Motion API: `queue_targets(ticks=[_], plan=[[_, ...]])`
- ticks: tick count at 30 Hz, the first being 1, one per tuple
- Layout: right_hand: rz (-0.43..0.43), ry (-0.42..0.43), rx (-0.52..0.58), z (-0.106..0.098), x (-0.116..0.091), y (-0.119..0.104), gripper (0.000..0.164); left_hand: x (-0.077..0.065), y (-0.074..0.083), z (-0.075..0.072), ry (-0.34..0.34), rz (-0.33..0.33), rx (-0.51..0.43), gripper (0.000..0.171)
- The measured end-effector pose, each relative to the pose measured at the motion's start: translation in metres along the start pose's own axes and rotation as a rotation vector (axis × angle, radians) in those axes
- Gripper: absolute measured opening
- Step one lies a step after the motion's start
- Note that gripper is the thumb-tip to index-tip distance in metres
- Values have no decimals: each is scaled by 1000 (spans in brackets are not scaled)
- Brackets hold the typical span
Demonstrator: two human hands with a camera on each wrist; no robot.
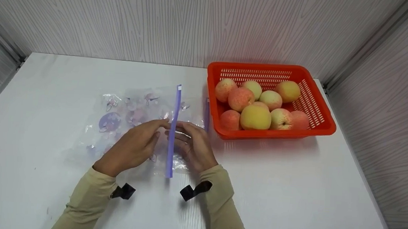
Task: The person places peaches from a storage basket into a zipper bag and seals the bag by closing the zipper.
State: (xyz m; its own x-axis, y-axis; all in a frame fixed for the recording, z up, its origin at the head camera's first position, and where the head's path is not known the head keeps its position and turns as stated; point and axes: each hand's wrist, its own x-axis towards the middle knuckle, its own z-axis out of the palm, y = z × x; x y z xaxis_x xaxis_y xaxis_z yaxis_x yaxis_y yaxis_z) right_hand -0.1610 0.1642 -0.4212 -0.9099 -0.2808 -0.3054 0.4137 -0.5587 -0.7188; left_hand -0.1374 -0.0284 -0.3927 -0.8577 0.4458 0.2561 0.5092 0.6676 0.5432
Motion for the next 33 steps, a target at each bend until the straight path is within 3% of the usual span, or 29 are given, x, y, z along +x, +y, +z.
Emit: queue_targets(ticks=[7,13,19,25,31,33], plan=[[-23,-57,19,1,1,2,35,1,1,0,15,4,50,44],[0,-35,5,2,0,2,38,1,3,1,26,-21,73,48],[-18,-25,-101,3,-2,2,39,3,3,3,54,-86,-17,47],[-30,-22,-135,5,-4,4,41,4,2,3,84,-132,-99,42],[-55,-67,-193,7,-7,4,46,5,4,4,83,-200,-153,53],[-77,-85,-263,8,-7,4,48,6,4,3,82,-215,-165,56]])
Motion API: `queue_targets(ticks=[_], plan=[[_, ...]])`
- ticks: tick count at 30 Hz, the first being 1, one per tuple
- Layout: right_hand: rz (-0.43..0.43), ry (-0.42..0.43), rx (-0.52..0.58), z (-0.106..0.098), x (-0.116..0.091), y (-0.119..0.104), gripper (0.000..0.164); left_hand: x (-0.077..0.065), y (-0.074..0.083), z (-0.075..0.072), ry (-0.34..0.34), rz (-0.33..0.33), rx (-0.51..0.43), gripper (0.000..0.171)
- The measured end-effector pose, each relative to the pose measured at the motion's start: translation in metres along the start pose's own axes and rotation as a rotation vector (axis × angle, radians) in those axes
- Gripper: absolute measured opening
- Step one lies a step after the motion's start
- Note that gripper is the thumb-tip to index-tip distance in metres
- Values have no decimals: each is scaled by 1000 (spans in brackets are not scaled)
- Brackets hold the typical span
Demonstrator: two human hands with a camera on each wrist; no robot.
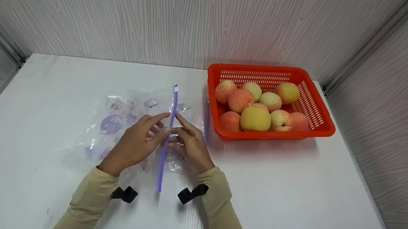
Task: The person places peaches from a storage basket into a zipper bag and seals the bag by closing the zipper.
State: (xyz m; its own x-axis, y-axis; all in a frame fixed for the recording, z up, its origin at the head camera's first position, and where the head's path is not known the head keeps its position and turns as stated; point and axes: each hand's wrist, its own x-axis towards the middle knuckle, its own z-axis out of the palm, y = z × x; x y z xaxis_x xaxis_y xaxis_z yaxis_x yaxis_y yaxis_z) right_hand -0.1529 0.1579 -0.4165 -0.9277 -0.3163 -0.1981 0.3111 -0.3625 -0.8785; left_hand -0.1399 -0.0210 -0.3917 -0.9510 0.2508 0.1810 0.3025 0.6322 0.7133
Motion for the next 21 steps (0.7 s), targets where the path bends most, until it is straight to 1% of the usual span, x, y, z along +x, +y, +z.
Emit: queue_targets(ticks=[2,5,8,14,18,21], plan=[[-25,-20,-76,1,-1,-1,51,0,0,0,1,-14,-16,57],[-50,-38,-158,3,-1,-2,52,0,1,0,-1,-36,-71,57],[-56,-48,-178,5,-1,-2,54,1,0,-1,0,-50,-135,54],[-73,-100,-202,6,-1,-1,58,1,-2,-2,17,-57,-221,46],[-80,-125,-200,6,-1,-2,59,1,-4,-6,1,-78,-288,43],[-86,-122,-203,7,-2,-2,58,2,-6,-7,-10,-88,-325,40]])
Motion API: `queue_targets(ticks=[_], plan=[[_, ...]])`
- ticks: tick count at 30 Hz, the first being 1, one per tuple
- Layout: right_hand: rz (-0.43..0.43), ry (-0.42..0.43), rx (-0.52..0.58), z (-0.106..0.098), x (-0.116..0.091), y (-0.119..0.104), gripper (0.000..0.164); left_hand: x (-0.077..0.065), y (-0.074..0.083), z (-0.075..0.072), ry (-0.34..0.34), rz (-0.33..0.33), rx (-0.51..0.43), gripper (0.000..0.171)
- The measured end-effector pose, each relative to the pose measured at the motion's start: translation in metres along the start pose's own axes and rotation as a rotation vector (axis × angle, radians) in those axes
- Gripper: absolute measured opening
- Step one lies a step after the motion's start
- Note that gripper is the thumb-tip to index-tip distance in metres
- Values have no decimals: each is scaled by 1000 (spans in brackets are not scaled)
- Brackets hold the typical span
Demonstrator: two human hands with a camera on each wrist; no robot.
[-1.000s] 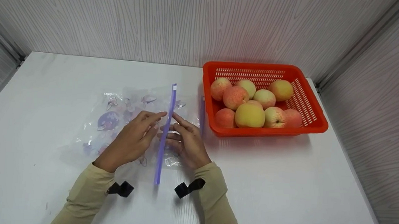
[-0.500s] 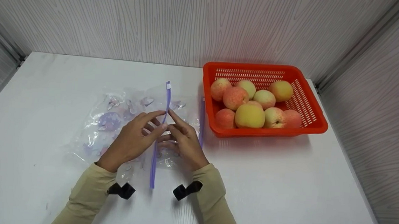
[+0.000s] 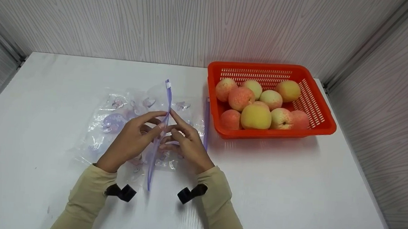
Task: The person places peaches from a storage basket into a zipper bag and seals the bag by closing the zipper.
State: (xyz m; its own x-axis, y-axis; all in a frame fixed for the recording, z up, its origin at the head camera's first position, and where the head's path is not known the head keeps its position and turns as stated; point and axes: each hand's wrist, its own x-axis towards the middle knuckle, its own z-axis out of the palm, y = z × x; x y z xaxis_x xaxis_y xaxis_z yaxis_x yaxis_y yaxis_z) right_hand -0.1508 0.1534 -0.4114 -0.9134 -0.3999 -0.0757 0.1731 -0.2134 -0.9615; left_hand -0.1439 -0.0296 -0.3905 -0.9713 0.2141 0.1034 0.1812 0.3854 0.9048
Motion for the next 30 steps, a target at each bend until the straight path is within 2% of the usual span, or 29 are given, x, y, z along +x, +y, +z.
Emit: queue_targets(ticks=[11,18,24,27,30], plan=[[9,86,-84,0,0,-2,48,4,-2,-1,65,14,-110,20],[-27,144,-124,1,1,-1,39,5,-4,-1,92,39,-115,15],[-80,197,-150,1,1,1,26,1,-2,-8,79,45,-128,15],[-98,238,-186,1,0,2,24,-1,-2,-14,84,55,-98,15],[-103,293,-224,-1,1,2,23,-1,-1,-20,122,61,-56,12]])
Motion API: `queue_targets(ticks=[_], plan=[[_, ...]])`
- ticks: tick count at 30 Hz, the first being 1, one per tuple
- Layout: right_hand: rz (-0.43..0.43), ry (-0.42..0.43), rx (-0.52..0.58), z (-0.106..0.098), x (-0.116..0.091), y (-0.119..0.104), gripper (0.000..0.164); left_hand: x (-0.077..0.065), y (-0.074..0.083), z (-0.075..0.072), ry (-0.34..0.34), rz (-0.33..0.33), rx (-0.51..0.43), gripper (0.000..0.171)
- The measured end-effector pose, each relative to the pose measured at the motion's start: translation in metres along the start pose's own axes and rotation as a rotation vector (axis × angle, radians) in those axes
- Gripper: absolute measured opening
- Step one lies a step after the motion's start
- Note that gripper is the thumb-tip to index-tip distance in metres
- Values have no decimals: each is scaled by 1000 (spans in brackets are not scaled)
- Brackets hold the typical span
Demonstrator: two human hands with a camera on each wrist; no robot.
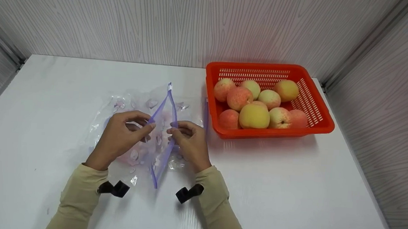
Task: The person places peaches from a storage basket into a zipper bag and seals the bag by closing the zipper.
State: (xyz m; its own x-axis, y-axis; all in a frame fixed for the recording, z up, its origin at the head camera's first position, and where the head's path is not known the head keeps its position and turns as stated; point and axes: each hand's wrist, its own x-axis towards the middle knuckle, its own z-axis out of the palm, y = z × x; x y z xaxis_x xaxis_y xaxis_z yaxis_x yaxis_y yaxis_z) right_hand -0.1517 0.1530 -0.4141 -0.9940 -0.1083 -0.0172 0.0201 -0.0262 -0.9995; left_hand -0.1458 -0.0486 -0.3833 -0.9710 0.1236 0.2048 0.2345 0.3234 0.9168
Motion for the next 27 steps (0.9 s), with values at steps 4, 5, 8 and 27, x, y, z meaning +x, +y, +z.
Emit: queue_targets(ticks=[4,5,8,27], plan=[[-9,63,-63,-3,2,2,22,0,1,-10,91,31,106,8],[-13,74,-79,-5,3,2,22,0,1,-13,113,39,138,8],[-10,91,-147,-9,5,2,22,-2,1,-25,162,52,215,6],[-148,15,-329,-25,5,-2,13,-20,0,-96,169,-90,243,4]])
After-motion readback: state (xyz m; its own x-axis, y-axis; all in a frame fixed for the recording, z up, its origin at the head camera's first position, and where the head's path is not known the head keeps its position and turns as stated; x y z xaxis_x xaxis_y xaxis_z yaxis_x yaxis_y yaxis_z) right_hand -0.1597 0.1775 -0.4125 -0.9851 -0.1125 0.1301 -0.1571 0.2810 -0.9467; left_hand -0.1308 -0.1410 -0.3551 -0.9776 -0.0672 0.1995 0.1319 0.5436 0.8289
